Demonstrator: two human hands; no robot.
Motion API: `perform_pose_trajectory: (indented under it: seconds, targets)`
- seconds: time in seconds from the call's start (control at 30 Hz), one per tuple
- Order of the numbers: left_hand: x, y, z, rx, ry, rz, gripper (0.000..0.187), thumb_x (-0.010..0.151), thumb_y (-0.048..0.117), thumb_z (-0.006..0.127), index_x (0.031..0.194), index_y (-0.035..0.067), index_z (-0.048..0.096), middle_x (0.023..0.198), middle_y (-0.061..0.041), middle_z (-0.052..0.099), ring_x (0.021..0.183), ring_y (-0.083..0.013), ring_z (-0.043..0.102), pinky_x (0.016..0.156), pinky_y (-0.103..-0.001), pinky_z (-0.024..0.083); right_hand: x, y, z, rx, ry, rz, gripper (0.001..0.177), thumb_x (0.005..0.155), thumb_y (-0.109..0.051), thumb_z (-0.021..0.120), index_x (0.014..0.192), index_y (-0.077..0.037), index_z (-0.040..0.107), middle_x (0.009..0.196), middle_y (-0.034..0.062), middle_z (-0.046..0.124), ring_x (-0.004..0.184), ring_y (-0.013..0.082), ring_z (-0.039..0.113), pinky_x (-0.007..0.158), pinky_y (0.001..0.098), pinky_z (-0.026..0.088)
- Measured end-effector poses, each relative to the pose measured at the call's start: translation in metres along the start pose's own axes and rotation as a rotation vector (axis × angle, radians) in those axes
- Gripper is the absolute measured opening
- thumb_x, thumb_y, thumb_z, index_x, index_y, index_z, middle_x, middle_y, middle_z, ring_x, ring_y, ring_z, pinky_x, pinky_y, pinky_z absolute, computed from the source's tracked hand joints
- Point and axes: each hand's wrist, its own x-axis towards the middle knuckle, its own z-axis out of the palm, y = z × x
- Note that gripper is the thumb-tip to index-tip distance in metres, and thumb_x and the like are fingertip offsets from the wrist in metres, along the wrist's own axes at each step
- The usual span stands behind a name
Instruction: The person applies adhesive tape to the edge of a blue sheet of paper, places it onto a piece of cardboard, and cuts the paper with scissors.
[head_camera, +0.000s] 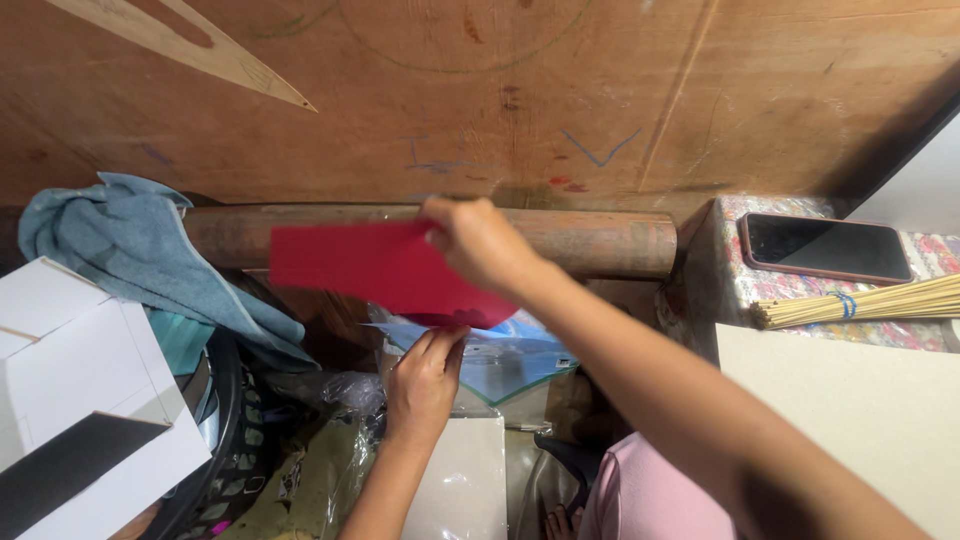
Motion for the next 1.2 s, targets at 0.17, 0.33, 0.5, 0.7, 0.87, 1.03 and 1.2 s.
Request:
perform_pose_trajectory:
  seconds: [0.17,0.33,0.5,0.7,0.87,1.03,1.2]
  targets:
    - [0.001,-0.002,0.002,0.048,-0.103,-0.078,0.018,0.086,0.005,0.071,0.103,0.010,0.074,0.097,-0.008,0.074,0.088,-0.0313,0.072,0.075,-0.041,0.058,-0.016,0.045,0.077,0.234,-0.033,0.048,0.030,0.089,-0.012,0.070,0.116,-0.002,0.065,0.102,0.0241,0.072,0.095,0.0420,0.071,0.082,0.0450,0.055]
    - [-0.001,-0.002,-0.004,-0.019,-0.077,-0.041,0.019,0.087,0.006,0.070,0.106,0.008,0.072,0.106,-0.010,0.074,0.092,-0.0317,0.072,0.078,-0.040,0.058,-0.025,0.063,0.074,0.304,-0.313,0.162,0.036,0.082,-0.016,0.075,0.114,-0.002,0.065,0.098,0.0186,0.075,0.091,0.0335,0.074,0.081,0.0412,0.056]
    - [0.000,0.001,-0.004,-0.072,-0.096,-0.042,0.019,0.089,0.006,0.069,0.107,0.008,0.072,0.108,-0.008,0.075,0.096,-0.0298,0.073,0.082,-0.038,0.059,-0.023,0.059,0.048,0.078,-0.516,0.494,0.037,0.087,-0.022,0.073,0.120,-0.007,0.065,0.101,0.0172,0.074,0.090,0.0291,0.074,0.083,0.0397,0.058]
    - [0.006,0.012,-0.010,-0.063,-0.093,-0.070,0.019,0.087,0.005,0.070,0.106,0.008,0.074,0.108,-0.007,0.075,0.094,-0.0286,0.074,0.080,-0.037,0.059,-0.034,0.084,0.079,0.560,-0.204,0.420,0.030,0.090,-0.016,0.071,0.118,-0.007,0.065,0.105,0.0109,0.075,0.098,0.0219,0.068,0.089,0.0359,0.054]
    - [0.012,0.010,-0.022,-0.079,-0.061,-0.047,0.019,0.088,0.005,0.069,0.106,0.008,0.073,0.108,-0.008,0.075,0.095,-0.0287,0.074,0.081,-0.037,0.059,-0.040,0.074,0.056,0.382,-0.394,0.582,0.032,0.086,-0.009,0.075,0.117,-0.007,0.068,0.097,0.0141,0.074,0.091,0.0291,0.069,0.082,0.0426,0.055]
    - [0.022,0.012,-0.049,-0.062,-0.024,-0.154,0.020,0.089,0.004,0.069,0.108,0.010,0.075,0.107,-0.009,0.076,0.095,-0.0285,0.074,0.080,-0.037,0.059,-0.038,0.099,0.050,-0.125,-0.438,0.319,0.035,0.077,0.004,0.064,0.108,-0.007,0.076,0.098,0.0193,0.074,0.098,0.0360,0.071,0.084,0.0434,0.056]
    - [0.039,0.016,-0.093,0.017,0.141,-0.093,0.023,0.089,0.002,0.073,0.112,0.009,0.075,0.106,-0.009,0.075,0.096,-0.0234,0.074,0.083,-0.035,0.058,-0.038,0.122,0.050,-0.424,-0.473,0.311,0.038,0.082,0.005,0.057,0.112,-0.011,0.074,0.106,0.0202,0.072,0.104,0.0401,0.068,0.089,0.0458,0.056]
